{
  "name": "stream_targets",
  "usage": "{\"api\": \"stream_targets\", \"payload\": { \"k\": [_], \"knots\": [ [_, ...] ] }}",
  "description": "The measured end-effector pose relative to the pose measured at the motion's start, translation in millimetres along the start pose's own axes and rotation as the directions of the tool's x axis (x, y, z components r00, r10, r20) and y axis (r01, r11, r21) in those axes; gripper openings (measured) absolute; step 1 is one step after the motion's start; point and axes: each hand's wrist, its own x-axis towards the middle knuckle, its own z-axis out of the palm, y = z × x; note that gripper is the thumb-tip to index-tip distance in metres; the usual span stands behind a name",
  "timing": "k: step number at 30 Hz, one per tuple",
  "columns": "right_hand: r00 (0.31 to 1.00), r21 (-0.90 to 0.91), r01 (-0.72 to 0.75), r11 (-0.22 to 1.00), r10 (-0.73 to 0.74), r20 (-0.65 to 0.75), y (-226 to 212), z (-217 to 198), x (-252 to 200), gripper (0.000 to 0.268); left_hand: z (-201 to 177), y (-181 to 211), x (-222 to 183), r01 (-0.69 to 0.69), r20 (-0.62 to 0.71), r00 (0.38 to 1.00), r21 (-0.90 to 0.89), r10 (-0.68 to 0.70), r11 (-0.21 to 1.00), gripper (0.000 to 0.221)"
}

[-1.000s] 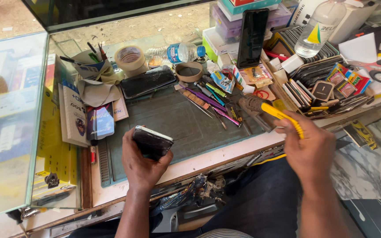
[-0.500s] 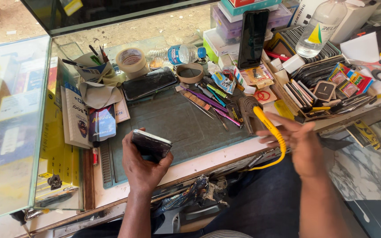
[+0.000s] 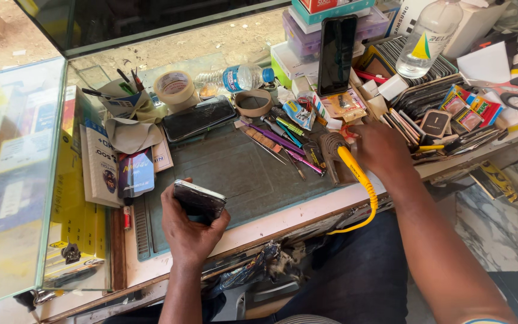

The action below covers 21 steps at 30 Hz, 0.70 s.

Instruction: The person applies adhesive from a tube to the edges of a smartphone back cover. They then place the cover onto the phone chassis and secure it by wrapping multiple rubber bands around the device to hold it in place while the adhesive sets.

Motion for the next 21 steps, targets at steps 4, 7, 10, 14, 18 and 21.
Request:
{"api": "stream_targets", "payload": {
  "k": [4,7,10,14,18,21],
  "knots": [
    [0.998,0.045,-0.054,0.998,0.053,0.017,0,13,7,0.014,0,1,0,0.031,0.003,1.0,0.011,-0.031,0.999,0.072],
    [0.995,0.106,-0.004,0.994,0.014,-0.096,6,14,6,0.012,0,0,1,0.021,0.004,1.0,-0.001,-0.021,1.0,0.072],
    [0.971,0.197,0.07,0.978,-0.022,-0.238,8,8,5,0.01,-1,-2,0,0.014,0.002,1.0,-0.012,-0.013,1.0,0.072],
    [0.951,0.35,0.047,0.936,0.064,-0.301,4,-23,4,0.01,0,-2,0,0.008,-0.004,1.0,-0.019,-0.008,1.0,0.072],
    [0.93,0.628,0.081,0.774,0.168,-0.328,-27,-79,-23,0.01,-2,-5,-1,-0.022,-0.005,1.0,-0.005,0.022,1.0,0.075],
    [0.899,0.673,0.172,0.719,0.165,-0.406,-75,-115,-73,0.008,0,-9,1,0.026,0.039,0.999,-0.048,-0.024,0.999,0.075]
  ]
}}
